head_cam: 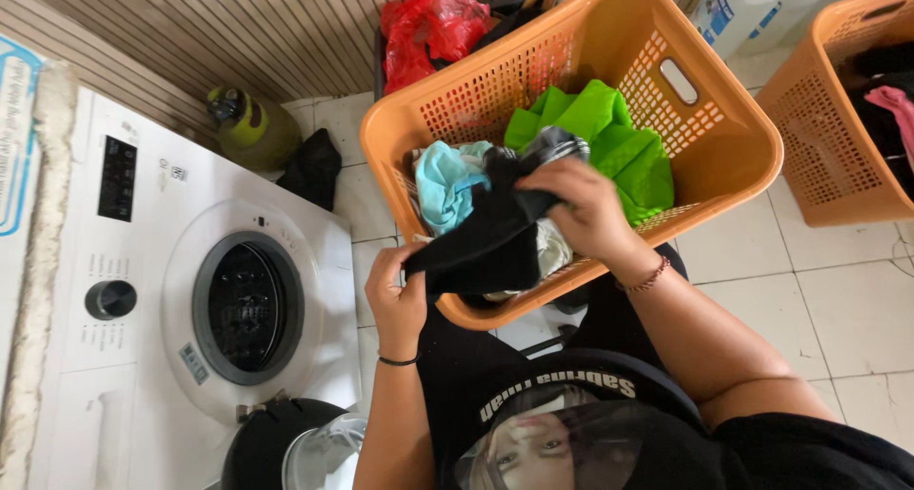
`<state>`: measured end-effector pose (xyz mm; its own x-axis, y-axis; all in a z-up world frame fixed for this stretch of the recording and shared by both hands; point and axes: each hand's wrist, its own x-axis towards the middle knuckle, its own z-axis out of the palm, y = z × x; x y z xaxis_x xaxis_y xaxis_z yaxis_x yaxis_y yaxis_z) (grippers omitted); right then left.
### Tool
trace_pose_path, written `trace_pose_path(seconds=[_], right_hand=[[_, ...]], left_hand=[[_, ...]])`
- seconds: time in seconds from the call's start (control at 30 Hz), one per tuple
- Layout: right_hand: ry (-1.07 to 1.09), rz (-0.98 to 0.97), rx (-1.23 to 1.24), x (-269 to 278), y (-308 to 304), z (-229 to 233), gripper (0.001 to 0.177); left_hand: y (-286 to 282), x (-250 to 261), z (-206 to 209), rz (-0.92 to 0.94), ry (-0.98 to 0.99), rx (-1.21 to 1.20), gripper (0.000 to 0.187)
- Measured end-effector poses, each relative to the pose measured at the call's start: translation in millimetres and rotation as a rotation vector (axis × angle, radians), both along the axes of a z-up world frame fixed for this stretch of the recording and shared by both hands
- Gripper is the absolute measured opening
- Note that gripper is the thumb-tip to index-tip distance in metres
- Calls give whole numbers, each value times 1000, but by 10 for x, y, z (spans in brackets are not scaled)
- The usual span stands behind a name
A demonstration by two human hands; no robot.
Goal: The person takes various items of clothing from a laundry basket by hand, including a pair of dark pants and a light-colored shirt, and places them one by one into the drum of a front-loading washing machine.
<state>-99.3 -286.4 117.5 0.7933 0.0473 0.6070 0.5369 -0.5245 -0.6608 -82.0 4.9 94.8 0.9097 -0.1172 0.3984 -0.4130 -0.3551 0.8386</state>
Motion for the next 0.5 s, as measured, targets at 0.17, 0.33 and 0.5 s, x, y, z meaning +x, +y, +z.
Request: trace_pose_path(seconds=[0.17, 0.33, 0.5], right_hand=[[913, 52, -705, -69, -118, -275, 20], [542, -10, -469, -110, -118, -579, 26], [263, 26, -388, 101, 163, -886, 46]], left_hand=[[116, -188, -81, -283, 39, 304, 18], [-12, -422, -247, -388, 123, 408, 12], [-113, -462, -219, -420, 142, 410, 35]])
